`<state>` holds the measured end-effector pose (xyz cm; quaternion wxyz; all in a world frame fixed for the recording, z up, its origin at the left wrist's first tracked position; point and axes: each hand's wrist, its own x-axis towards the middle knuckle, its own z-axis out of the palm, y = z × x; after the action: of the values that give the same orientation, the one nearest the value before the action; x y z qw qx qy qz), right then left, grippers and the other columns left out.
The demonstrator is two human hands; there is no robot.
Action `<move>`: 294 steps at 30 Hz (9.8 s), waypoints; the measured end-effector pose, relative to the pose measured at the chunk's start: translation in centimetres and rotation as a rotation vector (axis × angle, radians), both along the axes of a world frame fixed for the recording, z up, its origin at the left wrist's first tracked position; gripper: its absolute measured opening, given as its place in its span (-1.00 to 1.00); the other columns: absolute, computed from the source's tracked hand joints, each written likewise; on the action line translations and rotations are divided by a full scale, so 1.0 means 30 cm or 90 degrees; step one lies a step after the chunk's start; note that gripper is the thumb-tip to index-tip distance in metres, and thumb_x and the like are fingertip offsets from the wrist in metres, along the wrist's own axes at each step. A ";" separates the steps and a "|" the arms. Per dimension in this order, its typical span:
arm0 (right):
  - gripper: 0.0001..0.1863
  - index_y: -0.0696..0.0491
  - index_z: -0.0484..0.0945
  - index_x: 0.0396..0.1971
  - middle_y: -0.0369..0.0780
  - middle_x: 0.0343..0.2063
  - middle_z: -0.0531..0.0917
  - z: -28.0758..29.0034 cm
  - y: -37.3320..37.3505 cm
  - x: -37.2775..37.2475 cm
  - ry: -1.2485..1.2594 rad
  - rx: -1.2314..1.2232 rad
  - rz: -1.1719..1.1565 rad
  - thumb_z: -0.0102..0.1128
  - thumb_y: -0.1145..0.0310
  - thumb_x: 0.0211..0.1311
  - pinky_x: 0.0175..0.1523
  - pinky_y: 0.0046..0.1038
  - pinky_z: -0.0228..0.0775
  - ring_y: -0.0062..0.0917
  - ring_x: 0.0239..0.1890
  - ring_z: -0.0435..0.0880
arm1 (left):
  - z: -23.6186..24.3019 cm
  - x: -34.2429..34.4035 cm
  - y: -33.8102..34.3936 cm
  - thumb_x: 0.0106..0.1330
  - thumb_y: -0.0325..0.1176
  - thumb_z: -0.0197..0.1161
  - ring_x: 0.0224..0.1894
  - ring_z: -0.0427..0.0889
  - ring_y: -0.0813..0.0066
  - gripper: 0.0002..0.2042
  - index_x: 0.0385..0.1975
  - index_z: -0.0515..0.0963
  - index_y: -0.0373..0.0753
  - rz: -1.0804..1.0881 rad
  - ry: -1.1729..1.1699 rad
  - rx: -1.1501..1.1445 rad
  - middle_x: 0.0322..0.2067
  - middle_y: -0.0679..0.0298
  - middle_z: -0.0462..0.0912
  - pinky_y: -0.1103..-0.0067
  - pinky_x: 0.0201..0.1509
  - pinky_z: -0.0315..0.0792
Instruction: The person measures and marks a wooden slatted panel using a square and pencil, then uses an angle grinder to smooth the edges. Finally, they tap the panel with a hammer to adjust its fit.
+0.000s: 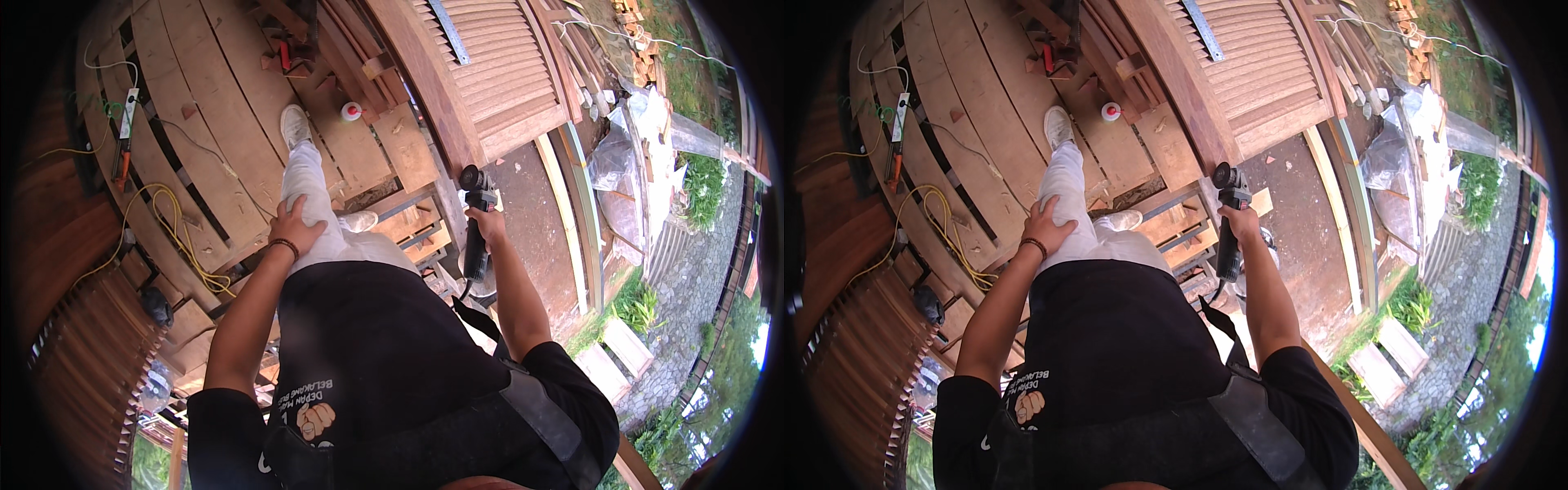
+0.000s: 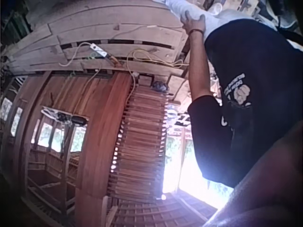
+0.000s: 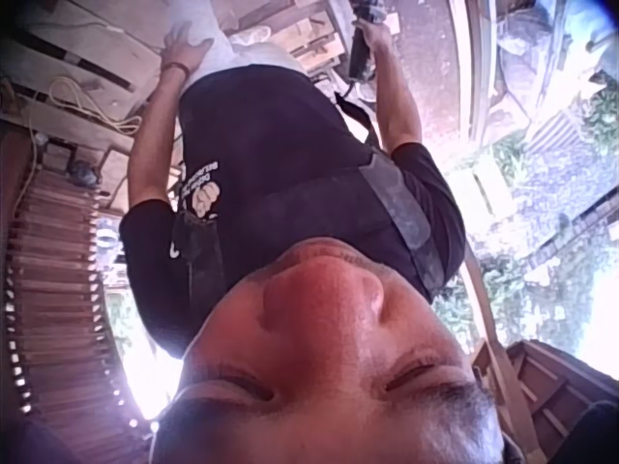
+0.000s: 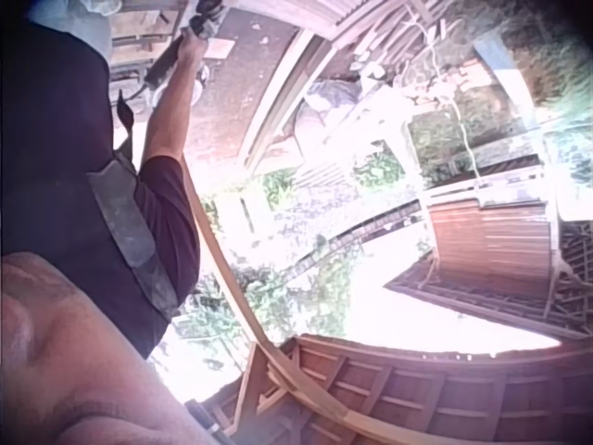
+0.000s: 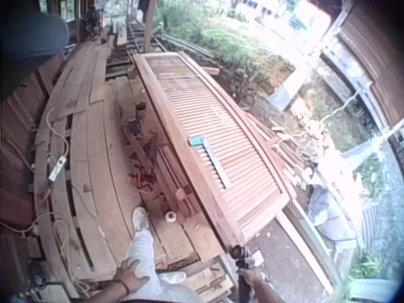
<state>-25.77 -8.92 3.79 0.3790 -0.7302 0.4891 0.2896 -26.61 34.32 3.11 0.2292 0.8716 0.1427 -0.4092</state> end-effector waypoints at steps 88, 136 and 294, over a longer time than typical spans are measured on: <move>-0.70 0.25 0.56 -0.49 -0.12 -0.60 0.60 -0.061 -0.068 0.134 -0.043 -0.050 0.036 0.37 0.30 -0.09 -0.52 -0.32 0.49 -0.38 -0.63 0.61 | -0.008 0.053 0.016 0.08 0.16 0.25 0.30 0.26 -0.12 -0.20 0.37 0.18 0.15 0.031 0.003 -0.005 0.39 0.08 0.04 0.24 0.35 0.26; -0.48 0.09 0.50 -0.51 -0.16 -0.64 0.58 0.283 0.464 -0.033 -0.361 0.253 -0.595 0.31 -0.14 0.02 -0.44 -0.30 0.57 -0.35 -0.65 0.59 | -0.006 0.645 1.264 0.31 -0.20 0.18 -0.48 0.59 0.40 -0.75 -0.18 0.59 -0.23 0.368 0.028 -0.127 -0.42 0.26 0.62 0.46 -0.40 0.45; -0.60 0.07 0.43 -0.35 -0.16 -0.62 0.54 -0.174 -0.926 1.171 -0.156 -0.228 -0.863 0.36 0.17 -0.11 -0.58 -0.33 0.48 -0.38 -0.69 0.55 | -0.327 3.044 -1.379 0.22 0.04 0.17 0.25 0.31 0.14 -0.47 0.05 0.44 -0.25 -0.722 -0.722 -0.128 0.06 0.15 0.47 0.04 0.42 -0.05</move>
<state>9.36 -36.71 -1.43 0.4021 -0.3433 0.8297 -0.1791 64.70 -7.04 -6.71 0.1018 0.8614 -0.4967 0.0306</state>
